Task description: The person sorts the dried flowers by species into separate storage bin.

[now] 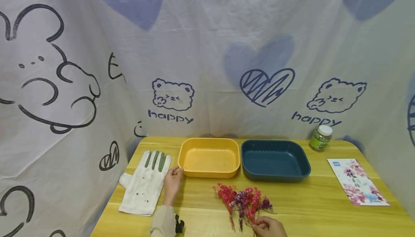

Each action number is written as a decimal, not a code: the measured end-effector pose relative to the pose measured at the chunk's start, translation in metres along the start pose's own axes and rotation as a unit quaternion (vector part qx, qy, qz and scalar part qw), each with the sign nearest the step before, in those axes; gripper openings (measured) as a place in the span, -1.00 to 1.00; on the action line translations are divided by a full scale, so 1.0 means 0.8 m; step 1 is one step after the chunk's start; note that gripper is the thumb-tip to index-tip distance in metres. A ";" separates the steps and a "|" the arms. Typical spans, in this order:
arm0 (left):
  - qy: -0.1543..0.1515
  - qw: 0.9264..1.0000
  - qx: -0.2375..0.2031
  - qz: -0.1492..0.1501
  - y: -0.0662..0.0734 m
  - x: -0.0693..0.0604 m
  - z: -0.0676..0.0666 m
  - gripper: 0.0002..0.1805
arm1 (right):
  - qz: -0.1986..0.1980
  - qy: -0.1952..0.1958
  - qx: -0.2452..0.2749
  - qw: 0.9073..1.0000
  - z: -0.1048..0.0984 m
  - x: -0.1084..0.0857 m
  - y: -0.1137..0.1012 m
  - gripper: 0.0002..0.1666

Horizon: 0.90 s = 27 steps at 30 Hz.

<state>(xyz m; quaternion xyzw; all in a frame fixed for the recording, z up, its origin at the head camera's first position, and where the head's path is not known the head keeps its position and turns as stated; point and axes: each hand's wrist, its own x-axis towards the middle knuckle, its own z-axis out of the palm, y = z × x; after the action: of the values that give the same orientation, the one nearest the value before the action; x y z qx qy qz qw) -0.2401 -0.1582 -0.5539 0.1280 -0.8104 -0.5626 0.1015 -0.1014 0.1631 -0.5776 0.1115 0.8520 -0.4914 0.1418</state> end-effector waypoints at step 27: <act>0.001 1.000 -0.006 0.003 -0.001 -0.001 0.000 -0.58 | 0.003 0.067 0.074 0.995 -0.013 -0.014 -0.010 -0.58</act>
<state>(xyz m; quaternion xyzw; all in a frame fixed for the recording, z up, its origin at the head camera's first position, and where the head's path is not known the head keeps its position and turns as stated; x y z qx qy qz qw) -0.2393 -0.1584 -0.5543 0.1258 -0.8071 -0.5673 0.1047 -0.0952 0.1673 -0.5622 0.1568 0.8204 -0.5445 0.0772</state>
